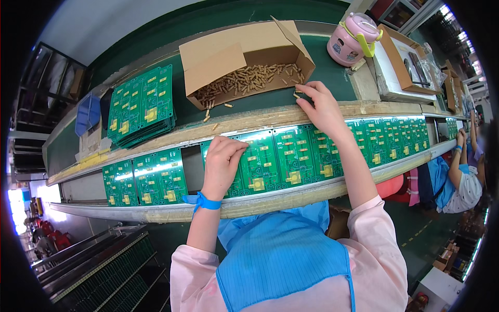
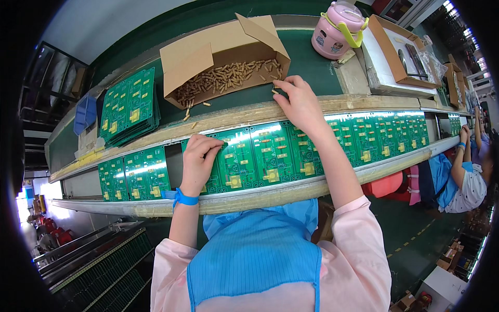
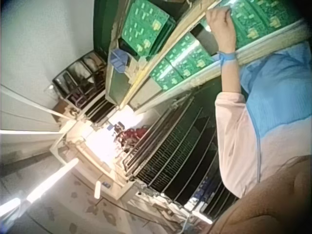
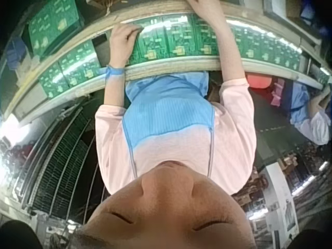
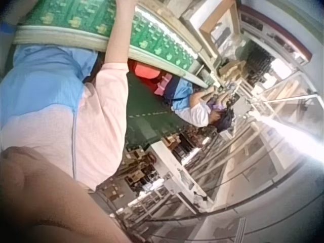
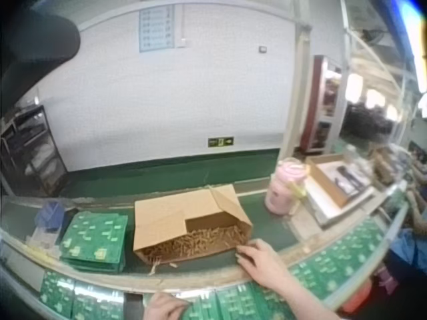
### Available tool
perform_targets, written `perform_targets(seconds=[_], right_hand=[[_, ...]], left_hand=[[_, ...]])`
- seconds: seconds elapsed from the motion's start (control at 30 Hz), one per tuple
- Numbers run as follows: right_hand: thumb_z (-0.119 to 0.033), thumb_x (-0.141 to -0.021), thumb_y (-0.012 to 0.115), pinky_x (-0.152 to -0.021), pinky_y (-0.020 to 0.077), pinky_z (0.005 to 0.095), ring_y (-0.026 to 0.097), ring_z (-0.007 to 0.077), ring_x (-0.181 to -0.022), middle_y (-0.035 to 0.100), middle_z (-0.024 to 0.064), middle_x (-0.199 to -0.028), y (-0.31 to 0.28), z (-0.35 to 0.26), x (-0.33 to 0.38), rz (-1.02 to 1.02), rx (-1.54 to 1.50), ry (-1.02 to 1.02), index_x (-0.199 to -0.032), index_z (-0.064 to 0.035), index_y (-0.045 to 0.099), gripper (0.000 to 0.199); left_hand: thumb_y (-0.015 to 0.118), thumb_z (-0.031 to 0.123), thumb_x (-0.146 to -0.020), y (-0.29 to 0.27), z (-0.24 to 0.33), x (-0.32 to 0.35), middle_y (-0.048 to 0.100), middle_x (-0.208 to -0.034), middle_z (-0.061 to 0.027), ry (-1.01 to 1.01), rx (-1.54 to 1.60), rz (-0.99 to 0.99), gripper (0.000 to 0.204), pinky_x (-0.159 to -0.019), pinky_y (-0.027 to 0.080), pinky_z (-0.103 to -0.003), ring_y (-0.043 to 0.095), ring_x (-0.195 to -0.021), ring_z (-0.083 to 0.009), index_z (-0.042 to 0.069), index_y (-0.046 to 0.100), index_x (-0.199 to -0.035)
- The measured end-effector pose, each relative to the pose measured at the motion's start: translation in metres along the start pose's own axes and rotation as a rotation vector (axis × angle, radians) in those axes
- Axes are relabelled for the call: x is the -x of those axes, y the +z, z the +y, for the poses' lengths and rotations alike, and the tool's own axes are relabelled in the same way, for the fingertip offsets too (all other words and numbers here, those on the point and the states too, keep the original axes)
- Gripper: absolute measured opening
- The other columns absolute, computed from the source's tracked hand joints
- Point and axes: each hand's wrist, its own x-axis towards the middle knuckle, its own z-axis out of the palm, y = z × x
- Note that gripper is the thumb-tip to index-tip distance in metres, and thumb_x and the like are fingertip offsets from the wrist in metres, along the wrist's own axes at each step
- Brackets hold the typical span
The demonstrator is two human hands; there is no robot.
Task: The person places circuit boards onto an assembly track, takes components from a cardboard box, inserts them into the circuit boards by hand, and pushes the assembled boards down the line.
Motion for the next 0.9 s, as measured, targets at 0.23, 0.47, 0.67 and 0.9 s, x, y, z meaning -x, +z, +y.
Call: perform_targets(seconds=[0.23,0.47,0.67,0.9], right_hand=[[-0.013,-0.088,0.067,-0.083,0.0507,0.0376,0.062,0.0302,-0.093,0.063,0.0097,-0.097,0.015,0.001,-0.001,0.066,0.069,0.002,-0.103,-0.0062,0.072,0.017],[-0.011,-0.088,0.064,-0.084,0.0509,0.0406,0.061,0.0298,-0.096,0.063,0.01,-0.096,0.015,0.001,0.004,0.113,0.082,0.008,-0.093,-0.0044,0.069,0.01],[-0.01,-0.089,0.062,-0.086,0.0507,0.0402,0.059,0.0287,-0.099,0.063,0.0083,-0.103,0.011,-0.005,0.009,0.083,0.116,-0.069,-0.093,-0.0024,0.069,0.011],[-0.007,-0.086,0.065,-0.09,0.0497,0.0388,0.058,0.0291,-0.105,0.062,0.0097,-0.109,0.004,0.0,0.015,0.07,0.026,-0.112,-0.091,-0.0013,0.069,0.009]], left_hand=[[0.072,0.001,-0.078,0.001,0.0,-0.001,0.069,-0.085,-0.0073,0.028,-0.023,0.003,0.011,-0.076,0.05,-0.036,0.06,-0.086,-0.026,0.004,0.072,-0.088],[0.071,0.0,-0.078,0.001,0.001,-0.002,0.069,-0.085,-0.0073,0.023,-0.029,-0.001,0.011,-0.076,0.05,-0.036,0.06,-0.085,-0.0261,0.004,0.072,-0.088],[0.072,0.002,-0.077,0.004,-0.003,0.001,0.069,-0.086,-0.0051,0.052,-0.028,-0.022,0.012,-0.077,0.048,-0.036,0.06,-0.086,-0.025,0.006,0.073,-0.089],[0.073,0.004,-0.076,0.006,0.002,0.003,0.067,-0.09,0.0005,0.074,-0.164,-0.11,0.017,-0.081,0.043,-0.038,0.058,-0.094,-0.0219,0.012,0.075,-0.091]])
